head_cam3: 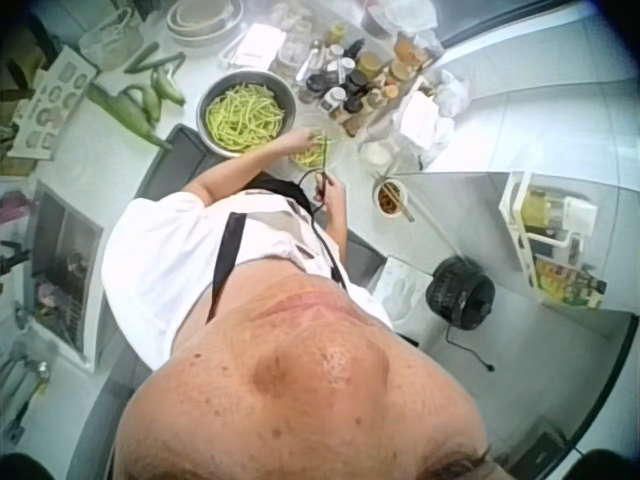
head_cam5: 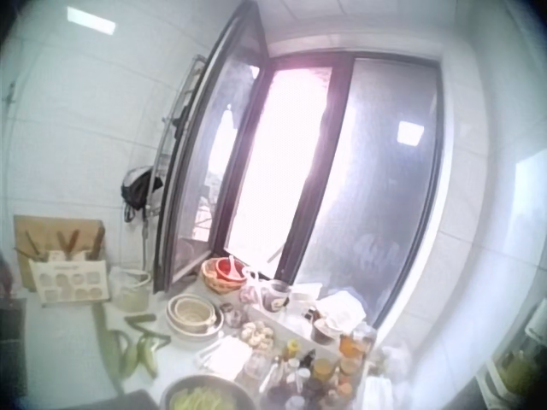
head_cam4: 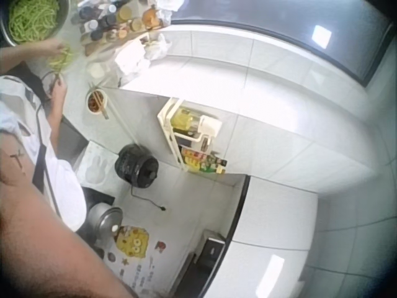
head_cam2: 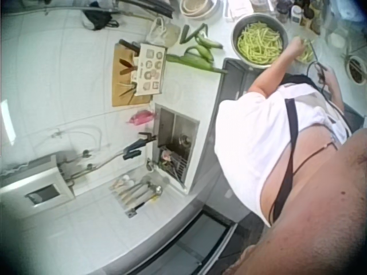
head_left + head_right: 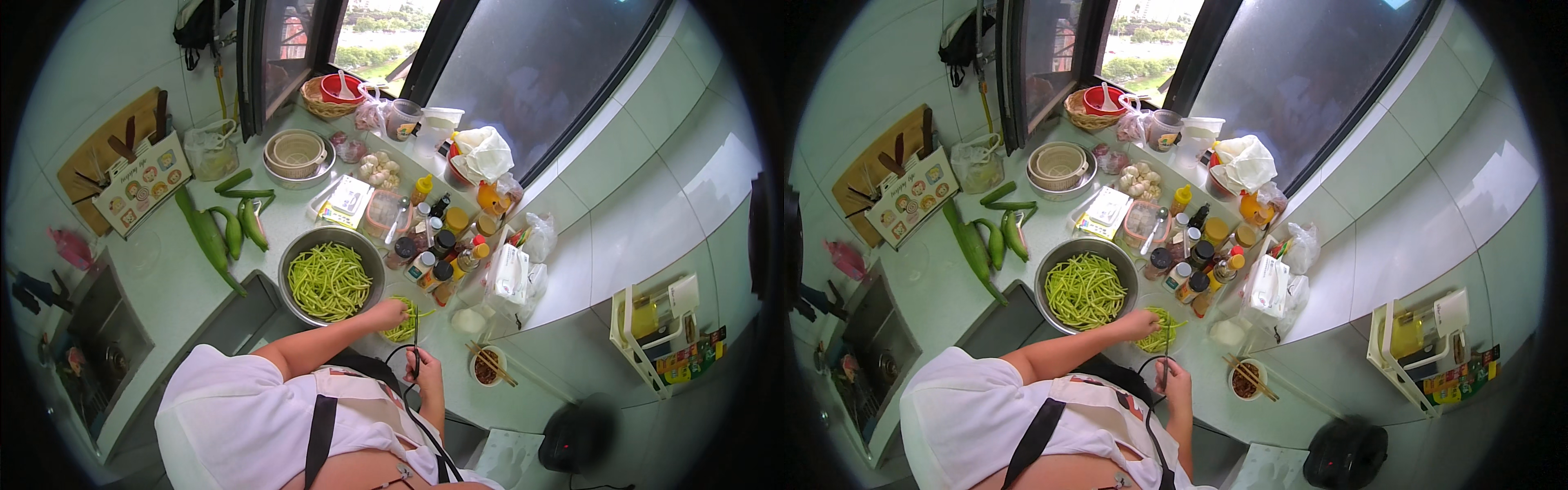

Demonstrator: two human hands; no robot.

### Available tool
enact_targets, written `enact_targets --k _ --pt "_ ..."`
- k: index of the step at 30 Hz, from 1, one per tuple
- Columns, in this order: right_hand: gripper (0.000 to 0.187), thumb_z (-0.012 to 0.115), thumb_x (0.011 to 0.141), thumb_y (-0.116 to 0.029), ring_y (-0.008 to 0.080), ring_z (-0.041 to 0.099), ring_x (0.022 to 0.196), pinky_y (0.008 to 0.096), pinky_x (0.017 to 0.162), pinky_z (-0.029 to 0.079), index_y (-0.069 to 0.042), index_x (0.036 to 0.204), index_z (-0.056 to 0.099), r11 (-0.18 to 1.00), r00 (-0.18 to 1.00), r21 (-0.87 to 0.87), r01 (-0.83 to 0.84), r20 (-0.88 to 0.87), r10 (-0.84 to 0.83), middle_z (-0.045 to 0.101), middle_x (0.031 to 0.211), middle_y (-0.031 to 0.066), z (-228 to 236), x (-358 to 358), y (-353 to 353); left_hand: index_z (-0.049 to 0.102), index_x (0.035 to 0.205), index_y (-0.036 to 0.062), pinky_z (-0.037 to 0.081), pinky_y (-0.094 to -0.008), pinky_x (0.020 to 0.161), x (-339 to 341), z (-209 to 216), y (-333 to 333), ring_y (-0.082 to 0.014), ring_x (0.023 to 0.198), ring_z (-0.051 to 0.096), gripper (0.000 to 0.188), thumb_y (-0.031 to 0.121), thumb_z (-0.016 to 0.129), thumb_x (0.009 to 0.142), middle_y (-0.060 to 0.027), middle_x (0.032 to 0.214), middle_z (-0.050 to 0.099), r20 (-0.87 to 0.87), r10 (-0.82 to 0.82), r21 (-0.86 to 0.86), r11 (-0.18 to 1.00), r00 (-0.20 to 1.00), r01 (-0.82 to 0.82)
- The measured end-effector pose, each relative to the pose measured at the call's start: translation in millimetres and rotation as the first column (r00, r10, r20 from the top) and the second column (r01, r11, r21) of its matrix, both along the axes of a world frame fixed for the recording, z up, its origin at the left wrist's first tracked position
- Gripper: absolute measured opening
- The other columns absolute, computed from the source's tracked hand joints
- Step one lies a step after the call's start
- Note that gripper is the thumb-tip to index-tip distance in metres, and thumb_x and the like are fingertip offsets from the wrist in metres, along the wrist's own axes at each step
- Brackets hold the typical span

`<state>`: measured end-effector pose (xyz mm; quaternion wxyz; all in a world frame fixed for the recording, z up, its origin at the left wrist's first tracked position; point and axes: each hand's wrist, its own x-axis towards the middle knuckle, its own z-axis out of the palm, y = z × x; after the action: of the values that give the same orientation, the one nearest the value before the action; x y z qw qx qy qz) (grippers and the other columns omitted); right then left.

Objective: The person trims long green beans using scissors, gathering them by hand and placing the cut pieces into a small bowl on the counter.

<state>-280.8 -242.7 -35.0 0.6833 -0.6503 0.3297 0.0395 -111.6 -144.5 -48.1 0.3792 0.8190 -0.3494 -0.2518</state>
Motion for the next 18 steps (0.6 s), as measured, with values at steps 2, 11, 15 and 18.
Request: enact_targets --k 2,11,15,18 --pt "0.025 0.061 0.078 -0.022 0.0076 0.044 0.039 0.0224 0.039 0.041 -0.006 0.097 0.059 0.998 1.0 0.056 0.01 -0.004 -0.01 0.05 0.057 0.0007 3 -1 2 0.058 0.083 0.0012 0.043 -0.0433 0.07 -4 -6 0 -0.0358 0.079 0.056 0.023 0.022 0.052 0.077 -0.0202 0.081 0.058 0.04 0.02 0.018 1.0 0.999 -0.021" --pt "0.022 0.059 0.079 -0.018 0.0078 0.046 0.04 0.0237 0.042 0.045 -0.006 0.097 0.057 0.991 0.998 0.115 0.065 -0.012 -0.064 0.051 0.06 0.0014 8 -4 -3 0.058 0.089 0.0 0.043 -0.0413 0.073 -12 -6 1 -0.0359 0.081 0.055 0.025 0.019 0.056 0.073 -0.0209 0.086 0.058 0.111 0.021 -0.024 1.0 0.994 -0.019" --pt "0.024 0.059 0.08 -0.017 0.0084 0.048 0.042 0.0246 0.043 0.046 -0.006 0.1 0.055 0.988 0.997 0.133 0.081 -0.014 -0.08 0.052 0.061 0.002 2 -4 -10 0.055 0.101 0.0017 0.044 -0.0395 0.073 -3 -15 -1 -0.0337 0.08 0.057 0.034 0.013 0.058 0.069 -0.0209 0.087 0.058 -0.094 0.067 -0.07 0.995 0.993 -0.074" --pt "0.024 0.059 0.08 -0.017 0.0087 0.048 0.042 0.0248 0.043 0.046 -0.006 0.101 0.054 0.984 0.994 0.138 0.11 -0.002 -0.11 0.052 0.062 0.0022 7 -1 -10 0.052 0.11 0.003 0.043 -0.0324 0.077 3 -5 -4 -0.0275 0.089 0.056 0.041 0.009 0.056 0.069 -0.0184 0.096 0.058 -0.248 0.052 -0.064 0.996 0.967 -0.07"
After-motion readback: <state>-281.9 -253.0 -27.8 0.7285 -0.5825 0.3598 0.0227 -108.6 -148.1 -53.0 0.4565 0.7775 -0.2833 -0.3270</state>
